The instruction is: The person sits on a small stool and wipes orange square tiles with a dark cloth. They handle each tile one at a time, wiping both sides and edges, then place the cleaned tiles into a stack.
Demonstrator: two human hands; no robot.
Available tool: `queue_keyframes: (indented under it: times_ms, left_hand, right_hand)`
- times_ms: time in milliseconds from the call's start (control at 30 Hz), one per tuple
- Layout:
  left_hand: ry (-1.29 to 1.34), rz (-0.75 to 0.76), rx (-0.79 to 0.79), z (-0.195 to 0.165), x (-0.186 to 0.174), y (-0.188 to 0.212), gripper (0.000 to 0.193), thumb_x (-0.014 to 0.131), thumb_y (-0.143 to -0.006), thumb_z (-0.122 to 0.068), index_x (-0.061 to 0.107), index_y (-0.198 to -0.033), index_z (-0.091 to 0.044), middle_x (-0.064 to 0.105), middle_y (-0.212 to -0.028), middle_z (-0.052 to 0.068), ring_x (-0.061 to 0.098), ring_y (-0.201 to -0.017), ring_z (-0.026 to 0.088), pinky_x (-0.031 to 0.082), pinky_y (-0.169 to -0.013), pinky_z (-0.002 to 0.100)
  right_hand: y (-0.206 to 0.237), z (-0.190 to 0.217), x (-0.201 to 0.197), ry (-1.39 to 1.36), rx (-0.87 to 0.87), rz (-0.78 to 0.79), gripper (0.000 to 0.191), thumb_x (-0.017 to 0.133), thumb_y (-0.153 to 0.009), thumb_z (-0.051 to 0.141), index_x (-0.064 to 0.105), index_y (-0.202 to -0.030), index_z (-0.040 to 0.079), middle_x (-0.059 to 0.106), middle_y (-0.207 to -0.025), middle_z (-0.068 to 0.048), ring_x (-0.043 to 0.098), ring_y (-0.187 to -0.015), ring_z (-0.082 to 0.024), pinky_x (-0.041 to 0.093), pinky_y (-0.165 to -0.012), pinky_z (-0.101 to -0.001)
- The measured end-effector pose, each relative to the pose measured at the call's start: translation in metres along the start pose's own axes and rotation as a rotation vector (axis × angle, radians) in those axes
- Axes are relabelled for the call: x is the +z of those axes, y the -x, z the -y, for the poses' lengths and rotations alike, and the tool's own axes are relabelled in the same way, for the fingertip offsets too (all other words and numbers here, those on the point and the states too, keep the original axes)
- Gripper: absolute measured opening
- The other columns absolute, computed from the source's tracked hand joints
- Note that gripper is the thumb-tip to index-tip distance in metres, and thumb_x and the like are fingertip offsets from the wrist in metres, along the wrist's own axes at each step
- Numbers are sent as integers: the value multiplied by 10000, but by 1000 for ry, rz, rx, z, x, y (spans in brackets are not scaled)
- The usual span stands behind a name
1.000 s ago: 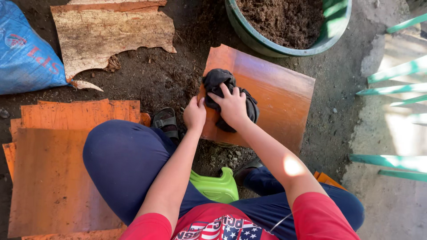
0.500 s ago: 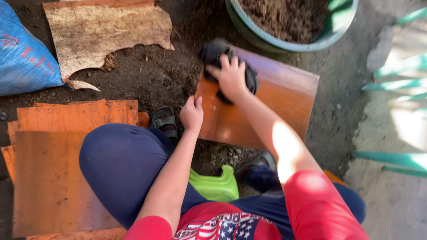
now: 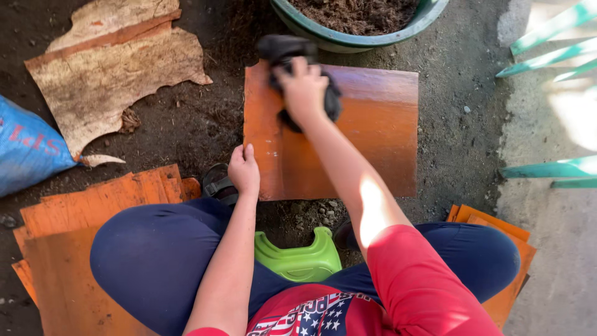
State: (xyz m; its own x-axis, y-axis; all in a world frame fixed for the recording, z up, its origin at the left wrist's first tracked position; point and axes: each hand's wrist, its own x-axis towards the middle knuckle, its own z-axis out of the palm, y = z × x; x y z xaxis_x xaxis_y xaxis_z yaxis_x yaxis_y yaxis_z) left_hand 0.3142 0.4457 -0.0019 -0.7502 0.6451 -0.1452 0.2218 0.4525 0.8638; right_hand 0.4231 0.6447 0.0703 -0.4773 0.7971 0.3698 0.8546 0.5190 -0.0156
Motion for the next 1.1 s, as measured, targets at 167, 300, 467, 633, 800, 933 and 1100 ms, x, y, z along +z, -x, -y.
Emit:
queue_keyframes:
  times_ms: [167,300,467,633,800,933,1100]
  left_hand:
    - [43,13,-9,2,0,1,320,607,-1012,-366,715,-1084,-74,764,-933,106,728,-830,269,548,-757,388]
    - [-6,15,39,-1,3,3,308,605,-1024,-351,715,-1069,-67,758,-923,110,720,-814,270,545,-735,390]
    - [-123,-18,124,-2,-12,3,294,622,-1045,-329,713,-1051,-49,743,-917,136,704,-812,304,540,-737,405]
    - [25,23,162,3,-29,4,277,606,-1020,-301,712,-1075,-51,754,-922,117,723,-825,287,545,-755,384]
    - [-106,20,137,7,-27,2,296,623,-1034,-300,709,-1064,-18,733,-928,143,692,-826,298,526,-770,402]
    - [-110,8,32,8,-20,-9,300,633,-1001,-324,720,-1060,-43,742,-933,111,697,-830,270,519,-747,399]
    - [10,84,121,11,-22,-11,321,598,-1039,-308,699,-1045,-3,750,-937,113,707,-834,259,531,-776,385]
  right_hand:
    - [29,-178,-45,144,532,188,386,577,-946,177,702,-1255,374,475,-1291,-159,485,-1105,-462,429,-883,-611]
    - [60,-210,-51,237,666,182,350,585,-949,216,693,-1270,307,450,-1301,-185,485,-1063,-465,447,-840,-605]
    - [61,-146,-29,175,514,158,377,551,-1048,159,672,-1373,307,481,-1302,-157,515,-1086,-434,484,-828,-561]
    - [82,-180,-42,91,387,60,463,595,-883,135,718,-1275,349,500,-1278,-149,516,-1046,-430,484,-817,-565]
    - [152,-249,-70,-83,795,-14,474,615,-913,130,714,-1325,341,494,-1370,-132,523,-1161,-455,493,-964,-581]
    - [212,-279,-109,-118,1153,-29,349,711,-856,175,733,-1193,263,490,-1322,-173,524,-1123,-470,450,-930,-541]
    - [204,-243,-161,-121,623,-372,317,624,-974,92,733,-1272,98,609,-1196,-221,654,-1035,-401,533,-928,-436]
